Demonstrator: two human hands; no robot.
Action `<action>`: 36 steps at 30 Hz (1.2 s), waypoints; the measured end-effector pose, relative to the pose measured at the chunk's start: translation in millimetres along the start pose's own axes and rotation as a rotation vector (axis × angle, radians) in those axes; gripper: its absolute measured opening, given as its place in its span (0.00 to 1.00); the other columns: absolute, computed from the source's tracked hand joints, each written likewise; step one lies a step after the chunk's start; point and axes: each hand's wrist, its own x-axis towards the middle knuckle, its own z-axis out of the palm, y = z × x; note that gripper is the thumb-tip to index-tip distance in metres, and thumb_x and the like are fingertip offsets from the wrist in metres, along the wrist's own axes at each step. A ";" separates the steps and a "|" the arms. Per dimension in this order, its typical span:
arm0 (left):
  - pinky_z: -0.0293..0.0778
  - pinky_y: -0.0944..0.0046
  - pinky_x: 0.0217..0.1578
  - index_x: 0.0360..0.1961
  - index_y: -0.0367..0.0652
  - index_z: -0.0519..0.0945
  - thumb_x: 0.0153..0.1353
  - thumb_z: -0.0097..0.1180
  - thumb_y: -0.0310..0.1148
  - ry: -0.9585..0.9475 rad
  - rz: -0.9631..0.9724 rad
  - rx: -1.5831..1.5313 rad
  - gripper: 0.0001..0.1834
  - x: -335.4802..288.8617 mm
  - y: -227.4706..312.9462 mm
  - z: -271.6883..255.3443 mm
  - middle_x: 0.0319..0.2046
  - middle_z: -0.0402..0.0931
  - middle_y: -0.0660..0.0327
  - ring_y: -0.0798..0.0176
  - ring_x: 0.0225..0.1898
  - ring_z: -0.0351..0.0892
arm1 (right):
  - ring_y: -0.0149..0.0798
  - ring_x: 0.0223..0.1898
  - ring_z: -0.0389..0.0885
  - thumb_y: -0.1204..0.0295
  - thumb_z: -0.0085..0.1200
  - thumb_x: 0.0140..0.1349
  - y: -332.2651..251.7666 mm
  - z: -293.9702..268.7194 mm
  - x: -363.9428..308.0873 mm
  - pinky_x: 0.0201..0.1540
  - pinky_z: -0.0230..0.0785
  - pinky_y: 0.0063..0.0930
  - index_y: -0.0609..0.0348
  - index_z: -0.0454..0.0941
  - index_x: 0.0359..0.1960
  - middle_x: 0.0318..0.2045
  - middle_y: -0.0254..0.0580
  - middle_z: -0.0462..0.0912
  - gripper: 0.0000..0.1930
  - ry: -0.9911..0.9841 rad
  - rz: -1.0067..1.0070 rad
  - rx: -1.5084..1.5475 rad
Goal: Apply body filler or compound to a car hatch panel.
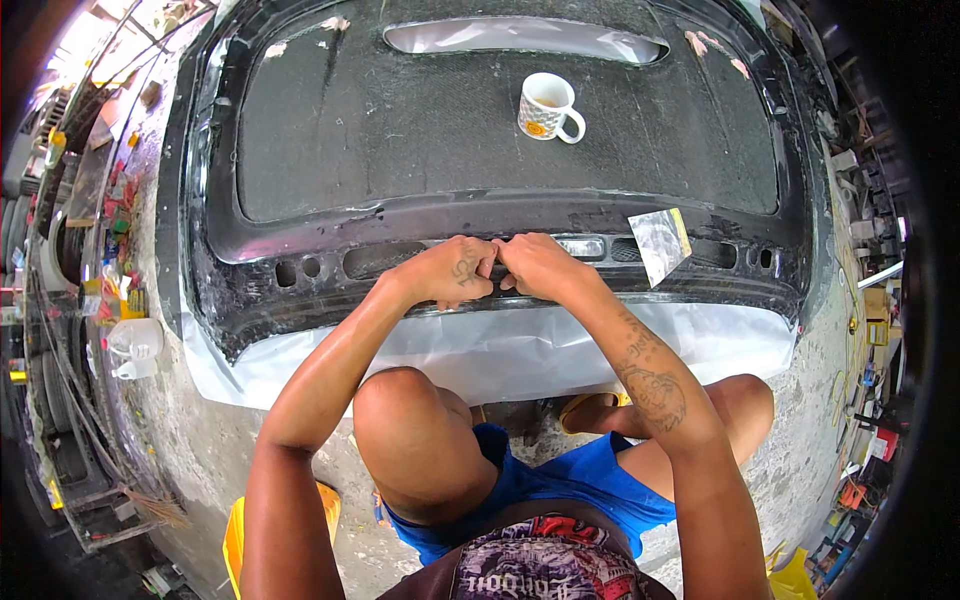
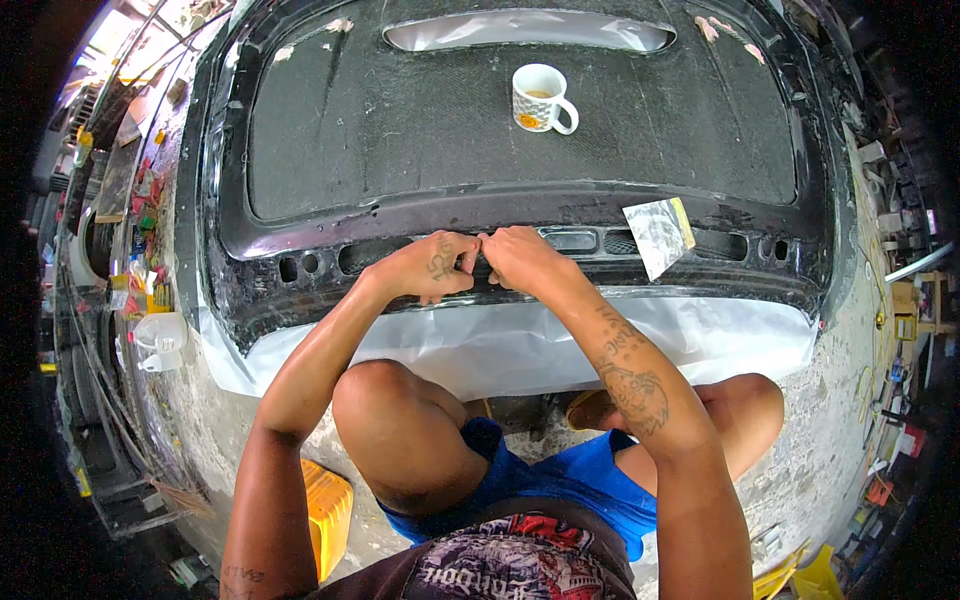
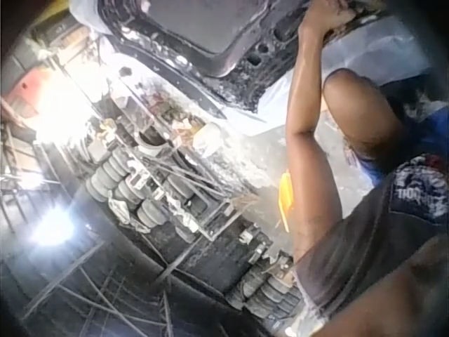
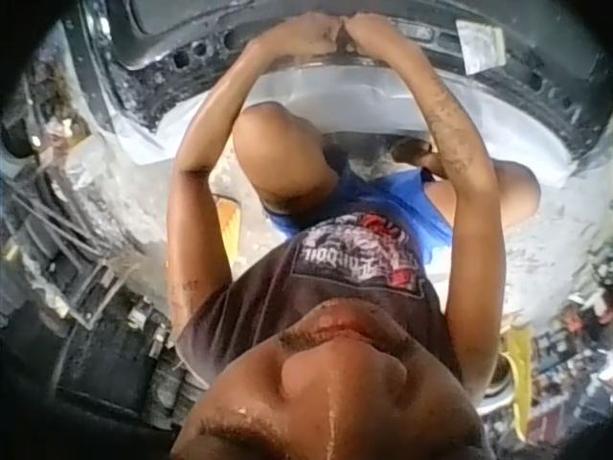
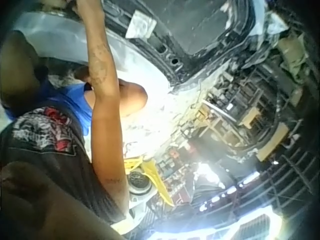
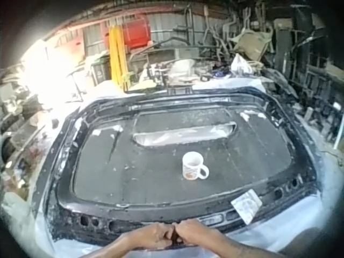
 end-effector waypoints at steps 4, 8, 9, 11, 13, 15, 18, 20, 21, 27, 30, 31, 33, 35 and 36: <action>0.70 0.65 0.14 0.26 0.37 0.70 0.51 0.56 0.29 -0.004 -0.020 0.049 0.08 2.0 4.7 -0.7 0.16 0.71 0.61 0.66 0.15 0.75 | 0.56 0.35 0.83 0.72 0.67 0.49 0.2 -2.8 -0.8 0.36 0.76 0.44 0.69 0.81 0.35 0.27 0.54 0.83 0.15 0.023 0.013 0.020; 0.69 0.65 0.13 0.25 0.37 0.70 0.51 0.56 0.29 -0.027 -0.018 0.089 0.08 5.2 6.0 0.3 0.16 0.71 0.61 0.66 0.16 0.75 | 0.55 0.37 0.83 0.72 0.68 0.46 -1.2 -11.4 -5.2 0.38 0.76 0.44 0.64 0.81 0.33 0.29 0.53 0.84 0.13 0.011 -0.012 0.093; 0.70 0.65 0.12 0.25 0.37 0.70 0.51 0.56 0.29 -0.025 -0.012 0.098 0.08 4.5 3.6 0.6 0.16 0.71 0.61 0.67 0.15 0.75 | 0.55 0.37 0.83 0.72 0.68 0.46 -1.8 -11.4 -5.6 0.38 0.76 0.44 0.64 0.81 0.33 0.29 0.53 0.84 0.13 0.019 0.003 0.090; 0.70 0.65 0.12 0.25 0.37 0.70 0.51 0.56 0.29 -0.034 0.004 0.114 0.09 2.8 2.8 1.1 0.16 0.71 0.61 0.67 0.15 0.74 | 0.54 0.38 0.84 0.73 0.68 0.45 -4.5 -8.8 -4.4 0.40 0.76 0.44 0.62 0.81 0.31 0.30 0.53 0.84 0.11 0.010 -0.001 0.070; 0.70 0.66 0.12 0.25 0.38 0.70 0.50 0.57 0.30 -0.031 0.005 0.106 0.09 0.9 5.7 1.9 0.16 0.70 0.61 0.67 0.15 0.74 | 0.53 0.38 0.84 0.73 0.67 0.46 -4.3 -6.2 -5.3 0.41 0.77 0.43 0.63 0.81 0.30 0.31 0.53 0.84 0.10 0.025 0.021 0.076; 0.70 0.66 0.12 0.25 0.38 0.70 0.50 0.58 0.29 -0.034 0.014 0.124 0.09 1.3 7.7 3.4 0.17 0.71 0.62 0.68 0.15 0.74 | 0.53 0.38 0.84 0.73 0.67 0.46 -1.3 -2.7 -6.4 0.41 0.77 0.43 0.63 0.82 0.30 0.31 0.52 0.84 0.10 0.018 0.006 0.066; 0.70 0.67 0.11 0.26 0.38 0.70 0.50 0.58 0.30 -0.026 -0.035 0.155 0.09 1.8 9.9 3.8 0.18 0.71 0.61 0.68 0.15 0.74 | 0.53 0.38 0.85 0.73 0.66 0.47 -0.1 2.2 -8.7 0.40 0.77 0.43 0.64 0.82 0.28 0.30 0.53 0.84 0.09 0.047 0.006 0.048; 0.71 0.66 0.12 0.27 0.37 0.71 0.50 0.58 0.31 -0.039 -0.040 0.163 0.10 2.0 11.7 4.2 0.19 0.71 0.61 0.68 0.16 0.74 | 0.53 0.38 0.85 0.73 0.65 0.48 -0.6 5.9 -10.6 0.39 0.77 0.43 0.64 0.81 0.27 0.30 0.54 0.84 0.08 0.062 0.004 0.039; 0.71 0.66 0.12 0.27 0.37 0.71 0.50 0.58 0.31 -0.039 -0.038 0.165 0.10 2.1 13.2 4.3 0.19 0.71 0.61 0.68 0.16 0.74 | 0.53 0.38 0.85 0.74 0.63 0.49 -0.3 7.6 -11.9 0.39 0.77 0.43 0.65 0.81 0.27 0.29 0.55 0.84 0.07 0.061 0.017 0.020; 0.71 0.64 0.13 0.30 0.37 0.71 0.51 0.58 0.32 -0.036 -0.069 0.195 0.11 0.4 11.7 3.2 0.20 0.71 0.61 0.66 0.16 0.74 | 0.54 0.39 0.83 0.75 0.60 0.51 -7.2 1.4 -23.2 0.42 0.76 0.43 0.67 0.81 0.33 0.34 0.57 0.83 0.09 0.185 0.022 0.214; 0.69 0.65 0.13 0.40 0.38 0.69 0.55 0.53 0.31 -0.044 -0.035 0.190 0.13 -0.5 20.2 2.2 0.19 0.70 0.61 0.67 0.15 0.73 | 0.53 0.43 0.80 0.72 0.61 0.55 -8.3 -14.2 -52.2 0.47 0.73 0.42 0.65 0.79 0.40 0.39 0.54 0.82 0.12 0.554 -0.002 0.289; 0.69 0.65 0.13 0.40 0.38 0.69 0.55 0.53 0.31 -0.036 -0.044 0.185 0.13 0.2 19.7 2.2 0.19 0.70 0.61 0.67 0.15 0.73 | 0.52 0.43 0.79 0.68 0.61 0.57 -3.0 -18.9 -63.0 0.48 0.72 0.41 0.64 0.80 0.39 0.38 0.51 0.82 0.12 0.638 0.084 0.315; 0.69 0.65 0.13 0.43 0.39 0.66 0.55 0.51 0.30 -0.079 0.025 0.179 0.14 2.9 20.2 0.4 0.18 0.69 0.61 0.67 0.14 0.72 | 0.50 0.38 0.80 0.68 0.64 0.57 1.7 -38.6 -91.6 0.41 0.73 0.39 0.64 0.81 0.39 0.36 0.50 0.80 0.14 0.689 0.299 0.272; 0.69 0.65 0.13 0.44 0.40 0.64 0.56 0.50 0.29 -0.092 0.008 0.184 0.15 5.6 21.4 0.0 0.18 0.69 0.60 0.66 0.13 0.71 | 0.54 0.41 0.77 0.70 0.67 0.53 11.2 -38.0 -119.8 0.45 0.71 0.40 0.66 0.79 0.39 0.37 0.50 0.79 0.15 0.730 0.415 0.210; 0.69 0.64 0.13 0.44 0.39 0.63 0.56 0.49 0.29 -0.077 -0.003 0.189 0.16 5.1 20.0 -0.6 0.18 0.68 0.60 0.66 0.13 0.71 | 0.54 0.44 0.76 0.70 0.67 0.53 7.8 -41.3 -128.5 0.47 0.70 0.40 0.65 0.79 0.41 0.39 0.50 0.78 0.17 0.705 0.432 0.224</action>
